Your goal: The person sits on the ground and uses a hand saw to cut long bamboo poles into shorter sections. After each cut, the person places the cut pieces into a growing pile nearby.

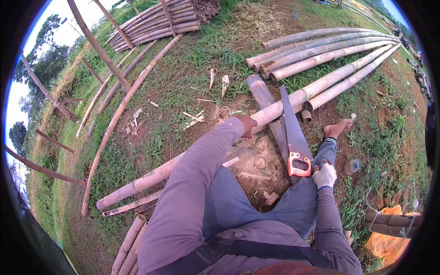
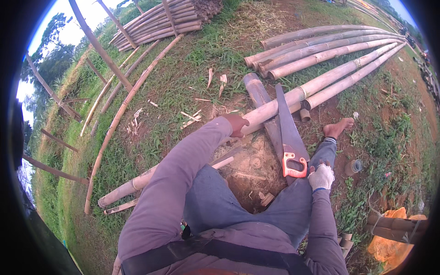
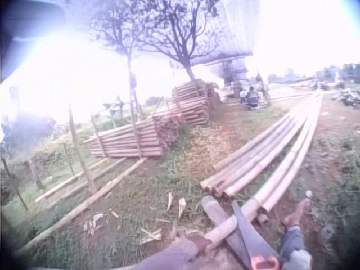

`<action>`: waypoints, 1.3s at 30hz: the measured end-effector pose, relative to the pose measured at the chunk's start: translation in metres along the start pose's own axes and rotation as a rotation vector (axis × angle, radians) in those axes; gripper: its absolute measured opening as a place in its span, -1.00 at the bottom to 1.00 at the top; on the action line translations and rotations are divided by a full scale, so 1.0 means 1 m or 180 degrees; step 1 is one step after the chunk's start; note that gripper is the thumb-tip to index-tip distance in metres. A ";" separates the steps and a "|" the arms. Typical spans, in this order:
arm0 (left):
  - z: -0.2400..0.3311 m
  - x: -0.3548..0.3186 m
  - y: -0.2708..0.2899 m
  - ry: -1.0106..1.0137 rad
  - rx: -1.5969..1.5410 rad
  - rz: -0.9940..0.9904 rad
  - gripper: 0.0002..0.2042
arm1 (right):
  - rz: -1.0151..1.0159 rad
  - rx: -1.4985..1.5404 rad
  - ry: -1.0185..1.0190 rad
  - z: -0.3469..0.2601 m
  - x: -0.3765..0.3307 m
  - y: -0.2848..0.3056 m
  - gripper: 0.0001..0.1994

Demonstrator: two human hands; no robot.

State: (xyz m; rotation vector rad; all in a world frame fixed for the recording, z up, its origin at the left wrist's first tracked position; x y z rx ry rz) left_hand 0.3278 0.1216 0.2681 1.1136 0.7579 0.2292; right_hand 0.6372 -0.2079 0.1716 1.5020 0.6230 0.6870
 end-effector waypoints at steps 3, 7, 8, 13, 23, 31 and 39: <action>-0.025 -0.017 0.022 0.0745 -0.0340 0.0335 -0.30 | 0.0405 0.0516 0.1063 -0.021 -0.017 0.005 -0.49; -0.076 -0.051 0.033 0.1081 -0.0981 0.1025 -0.19 | -0.0113 0.0291 0.1573 -0.048 -0.040 0.019 -0.48; -0.087 -0.056 0.022 0.1140 -0.1133 0.0965 -0.14 | -0.0153 0.0178 0.1621 -0.049 -0.042 0.019 -0.46; -0.137 -0.074 -0.083 0.1565 -0.1324 0.0797 0.12 | -0.0263 -0.0285 0.1891 -0.062 -0.044 0.019 -0.42; -0.126 -0.078 -0.130 0.1918 -0.1093 0.0814 0.20 | -0.0386 -0.0519 0.1854 -0.068 -0.031 0.010 -0.50; -0.117 -0.077 -0.133 0.1774 -0.1091 0.0826 0.06 | -0.0404 -0.0541 0.1819 -0.064 -0.034 0.013 -0.58; -0.119 -0.078 -0.138 0.1744 -0.1010 0.1013 0.02 | -0.0209 -0.0507 0.1805 -0.065 -0.038 0.014 -0.58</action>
Point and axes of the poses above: each hand's wrist, its own x-axis towards the middle knuckle, its own y-axis out of the back of the hand, z = x × y, the point moved 1 cm from there along x, towards the middle knuckle, and after that the axes turned 11 degrees about -x, right-handed, at the moved point
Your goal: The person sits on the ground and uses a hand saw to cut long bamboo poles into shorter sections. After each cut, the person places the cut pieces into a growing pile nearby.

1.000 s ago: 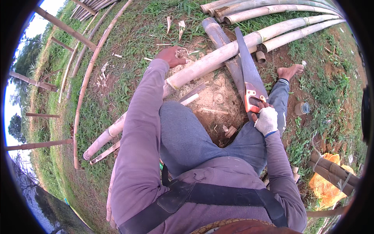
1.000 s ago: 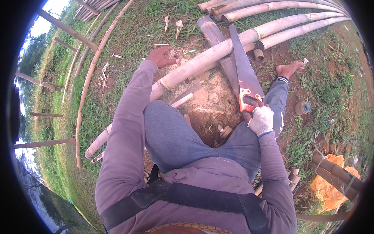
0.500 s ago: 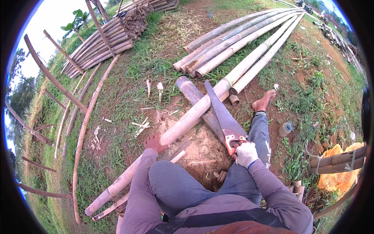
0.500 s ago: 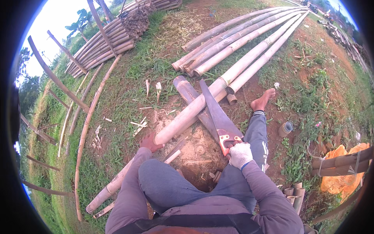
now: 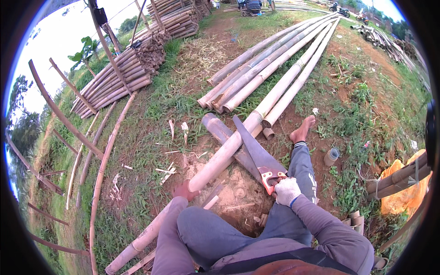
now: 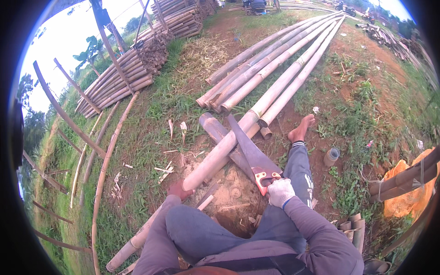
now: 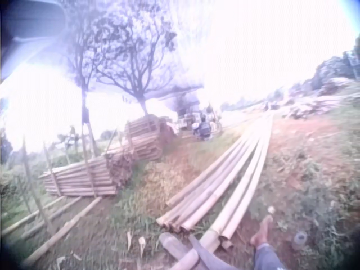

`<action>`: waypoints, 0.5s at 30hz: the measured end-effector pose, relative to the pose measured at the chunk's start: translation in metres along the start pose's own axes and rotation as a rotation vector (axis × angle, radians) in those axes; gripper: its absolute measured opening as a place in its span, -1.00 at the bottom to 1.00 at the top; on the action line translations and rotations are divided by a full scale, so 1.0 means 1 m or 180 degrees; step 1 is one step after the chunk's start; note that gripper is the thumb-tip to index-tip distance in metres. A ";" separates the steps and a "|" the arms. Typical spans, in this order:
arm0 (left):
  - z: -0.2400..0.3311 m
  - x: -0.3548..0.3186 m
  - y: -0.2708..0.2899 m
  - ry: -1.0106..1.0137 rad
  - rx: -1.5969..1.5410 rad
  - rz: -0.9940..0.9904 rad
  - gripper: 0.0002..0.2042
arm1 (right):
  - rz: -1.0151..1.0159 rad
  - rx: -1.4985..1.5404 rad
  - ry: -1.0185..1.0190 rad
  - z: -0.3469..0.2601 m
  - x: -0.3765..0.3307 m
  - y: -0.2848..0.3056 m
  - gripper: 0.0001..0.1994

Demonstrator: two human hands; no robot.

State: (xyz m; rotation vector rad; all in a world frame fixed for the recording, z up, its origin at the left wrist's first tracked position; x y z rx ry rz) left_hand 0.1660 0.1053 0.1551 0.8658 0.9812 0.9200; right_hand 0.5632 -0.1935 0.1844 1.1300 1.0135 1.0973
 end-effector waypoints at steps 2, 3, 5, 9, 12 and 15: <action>-0.009 0.007 -0.004 0.0101 -0.0178 -0.0204 0.06 | 0.0003 -0.0059 0.0000 -0.001 0.000 -0.003 -0.58; -0.012 0.010 -0.007 0.0073 -0.0199 -0.0178 0.07 | 0.0007 -0.0063 0.0008 0.000 0.001 -0.003 -0.59; -0.015 0.011 -0.011 0.0042 -0.0248 -0.0159 0.09 | -0.0022 -0.0072 0.0042 0.001 0.000 -0.004 -0.60; -0.012 0.006 -0.018 0.0030 -0.0094 -0.0074 0.12 | -0.0076 -0.0155 0.0114 0.000 0.002 -0.009 -0.60; -0.011 0.002 -0.015 0.0024 -0.0018 0.0016 0.10 | -0.0017 -0.0241 0.0208 -0.006 0.007 -0.001 -0.61; -0.004 -0.001 -0.011 0.0046 -0.0018 0.0060 0.07 | -0.0030 -0.0271 0.0204 -0.009 0.011 0.003 -0.59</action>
Point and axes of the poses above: each hand's wrist, its own x-axis towards the middle knuckle, its own y-axis out of the back of the hand, z = x × y, the point moved 1 cm from there along x, towards the middle knuckle, and after that the axes turned 11 degrees about -x, right-handed, at the moved point
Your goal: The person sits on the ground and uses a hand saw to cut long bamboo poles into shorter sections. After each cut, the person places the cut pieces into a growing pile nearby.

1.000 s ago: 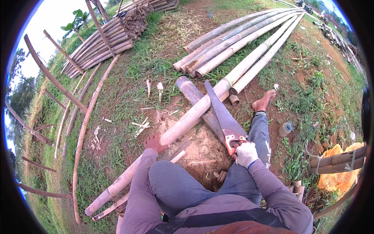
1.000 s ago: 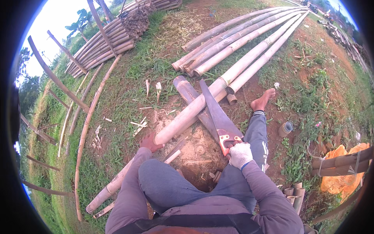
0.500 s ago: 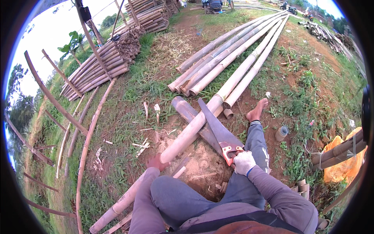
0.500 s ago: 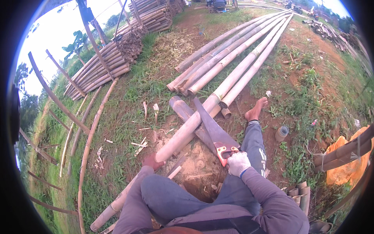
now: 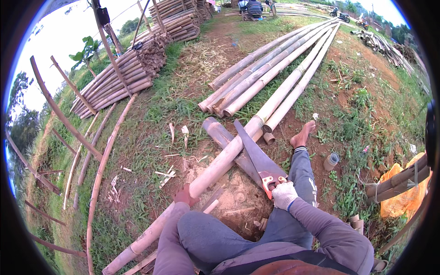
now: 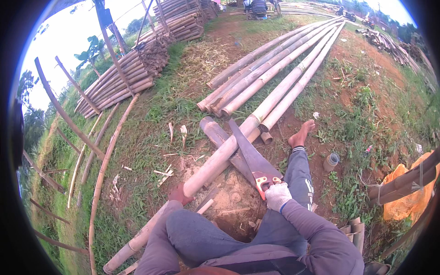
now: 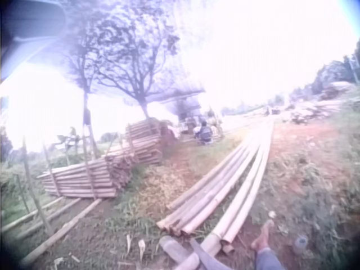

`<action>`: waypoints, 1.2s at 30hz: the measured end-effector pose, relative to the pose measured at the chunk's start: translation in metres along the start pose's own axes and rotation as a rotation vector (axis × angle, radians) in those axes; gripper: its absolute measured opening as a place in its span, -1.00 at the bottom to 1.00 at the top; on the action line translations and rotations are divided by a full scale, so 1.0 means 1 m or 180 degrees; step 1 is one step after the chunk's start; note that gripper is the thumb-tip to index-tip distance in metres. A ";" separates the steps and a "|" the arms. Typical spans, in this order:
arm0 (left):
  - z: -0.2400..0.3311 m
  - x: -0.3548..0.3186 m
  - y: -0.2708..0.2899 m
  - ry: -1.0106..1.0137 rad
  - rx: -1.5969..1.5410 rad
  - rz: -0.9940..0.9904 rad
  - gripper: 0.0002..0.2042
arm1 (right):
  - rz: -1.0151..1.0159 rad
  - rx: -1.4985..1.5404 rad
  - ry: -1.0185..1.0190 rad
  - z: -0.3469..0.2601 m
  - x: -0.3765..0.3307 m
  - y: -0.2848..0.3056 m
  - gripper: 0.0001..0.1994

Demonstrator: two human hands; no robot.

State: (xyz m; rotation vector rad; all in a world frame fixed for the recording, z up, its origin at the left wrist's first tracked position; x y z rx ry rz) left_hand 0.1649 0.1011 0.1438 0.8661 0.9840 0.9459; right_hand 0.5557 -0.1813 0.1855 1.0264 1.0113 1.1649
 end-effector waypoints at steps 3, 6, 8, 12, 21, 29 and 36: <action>-0.005 -0.002 -0.008 -0.0116 0.0081 0.0215 0.02 | -0.0035 -0.0003 0.0020 -0.003 0.006 -0.018 -0.55; 0.001 -0.008 -0.003 -0.0088 0.0138 0.0158 -0.03 | -0.0289 -0.0008 0.0083 -0.005 0.012 -0.015 -0.53; 0.004 -0.010 0.001 -0.0078 0.0168 0.0198 -0.07 | -0.0223 0.0063 0.0049 -0.004 0.013 -0.007 -0.51; 0.010 -0.012 0.007 -0.0032 0.0022 0.0172 -0.08 | 0.0255 0.0383 -0.0185 0.001 0.008 -0.029 -0.40; 0.016 -0.006 0.004 -0.0073 0.0015 0.0237 -0.07 | 0.1850 0.1638 -0.0708 0.009 0.008 -0.025 -0.51; 0.015 -0.012 0.006 0.0115 -0.0021 0.0031 -0.12 | 0.1868 0.3498 -0.0570 -0.050 0.002 0.035 -0.53; 0.011 -0.016 0.011 0.0148 -0.0058 -0.0044 -0.07 | 0.1539 0.3411 0.0073 -0.079 0.009 0.025 -0.44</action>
Point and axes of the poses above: each hand's wrist, its own x-axis towards the middle knuckle, its own y-axis out of the back of the hand, z = x × y, the point moved 1 cm from there along x, towards the middle knuckle, and after that the axes turned 11 degrees about -x, right-handed, at the moved point
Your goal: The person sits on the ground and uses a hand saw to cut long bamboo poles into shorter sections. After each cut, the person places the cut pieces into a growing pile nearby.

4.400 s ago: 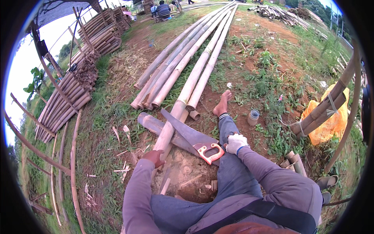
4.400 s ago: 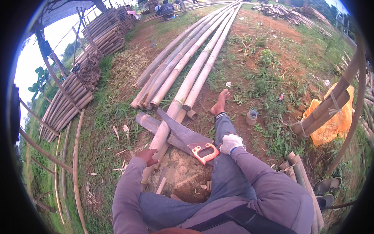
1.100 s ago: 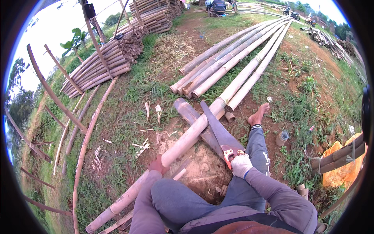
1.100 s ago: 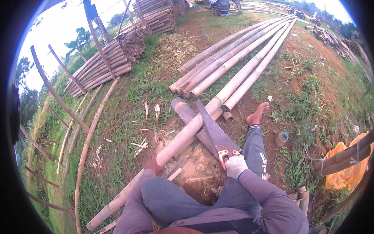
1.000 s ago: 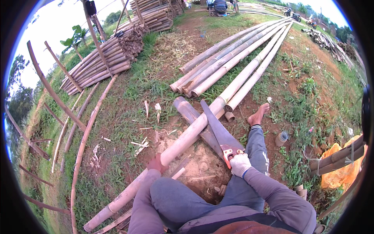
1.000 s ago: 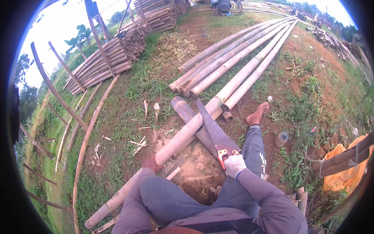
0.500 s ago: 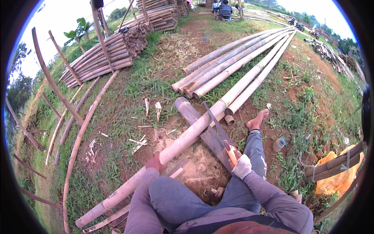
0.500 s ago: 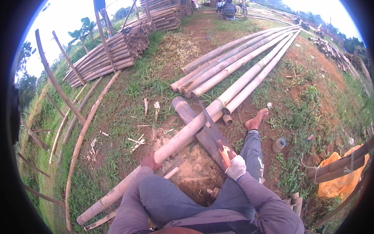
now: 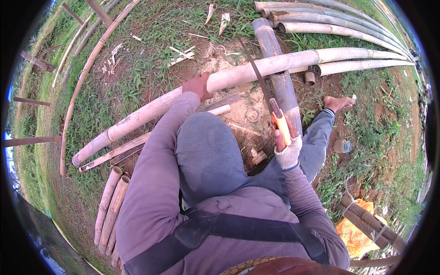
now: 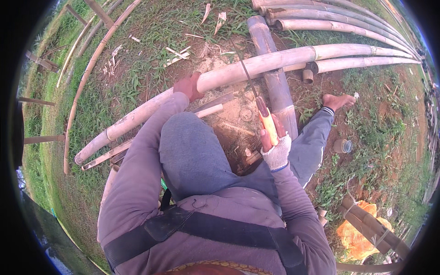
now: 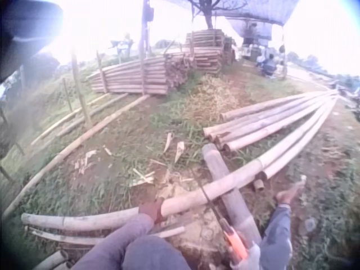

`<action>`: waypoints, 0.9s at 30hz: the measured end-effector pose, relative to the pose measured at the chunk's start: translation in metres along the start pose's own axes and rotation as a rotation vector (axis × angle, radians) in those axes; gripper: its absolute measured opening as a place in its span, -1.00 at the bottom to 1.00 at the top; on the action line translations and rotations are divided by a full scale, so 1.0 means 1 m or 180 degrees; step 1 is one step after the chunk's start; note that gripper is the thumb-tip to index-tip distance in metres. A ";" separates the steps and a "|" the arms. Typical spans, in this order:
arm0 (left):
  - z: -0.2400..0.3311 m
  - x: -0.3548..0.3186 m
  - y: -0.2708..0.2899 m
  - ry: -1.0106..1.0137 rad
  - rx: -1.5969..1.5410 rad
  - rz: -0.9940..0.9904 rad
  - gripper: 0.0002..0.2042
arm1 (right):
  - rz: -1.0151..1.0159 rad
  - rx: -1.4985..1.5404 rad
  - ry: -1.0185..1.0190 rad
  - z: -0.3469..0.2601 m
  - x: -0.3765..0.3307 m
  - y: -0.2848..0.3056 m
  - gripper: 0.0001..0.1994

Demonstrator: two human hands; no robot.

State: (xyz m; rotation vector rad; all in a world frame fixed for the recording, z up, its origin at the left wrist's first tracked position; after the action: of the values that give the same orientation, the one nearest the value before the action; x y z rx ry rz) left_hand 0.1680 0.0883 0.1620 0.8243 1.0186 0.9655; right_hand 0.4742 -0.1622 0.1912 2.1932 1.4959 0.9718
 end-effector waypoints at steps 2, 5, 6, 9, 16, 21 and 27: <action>0.003 0.000 0.003 -0.0033 0.0002 0.0023 -0.08 | -0.0130 0.0257 -0.0174 -0.004 0.001 -0.004 -0.46; 0.003 0.001 0.002 -0.0057 -0.0052 0.0043 -0.12 | -0.0250 0.0567 -0.0351 -0.006 0.000 -0.011 -0.48; 0.002 0.001 0.002 -0.0056 -0.0072 0.0034 -0.13 | -0.0281 0.0645 -0.0348 -0.008 0.000 -0.012 -0.49; 0.000 0.003 -0.001 -0.0059 -0.0081 0.0013 -0.21 | -0.0235 0.0723 -0.0271 -0.018 0.001 -0.015 -0.47; 0.001 0.002 -0.001 -0.0090 -0.0025 0.0066 -0.23 | -0.0174 0.0527 -0.0183 -0.022 -0.001 -0.017 -0.44; 0.001 0.001 0.000 -0.0101 -0.0022 0.0082 -0.23 | -0.0257 0.0795 -0.0412 -0.016 -0.007 -0.021 -0.43; 0.000 0.003 0.000 -0.0079 -0.0032 0.0050 -0.12 | -0.0271 0.0645 -0.0356 -0.017 -0.004 -0.023 -0.42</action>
State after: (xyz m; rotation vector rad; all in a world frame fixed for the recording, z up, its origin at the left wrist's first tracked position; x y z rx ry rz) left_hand 0.1688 0.0908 0.1610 0.8351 0.9865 0.9709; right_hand 0.4457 -0.1587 0.1881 2.2567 1.6838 0.6853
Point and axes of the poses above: each hand's wrist, its own x-axis towards the middle knuckle, its own y-axis out of the back of the hand, z = x × y, the point moved 1 cm from there along x, towards the middle knuckle, and after that the axes turned 11 degrees about -x, right-handed, at the moved point
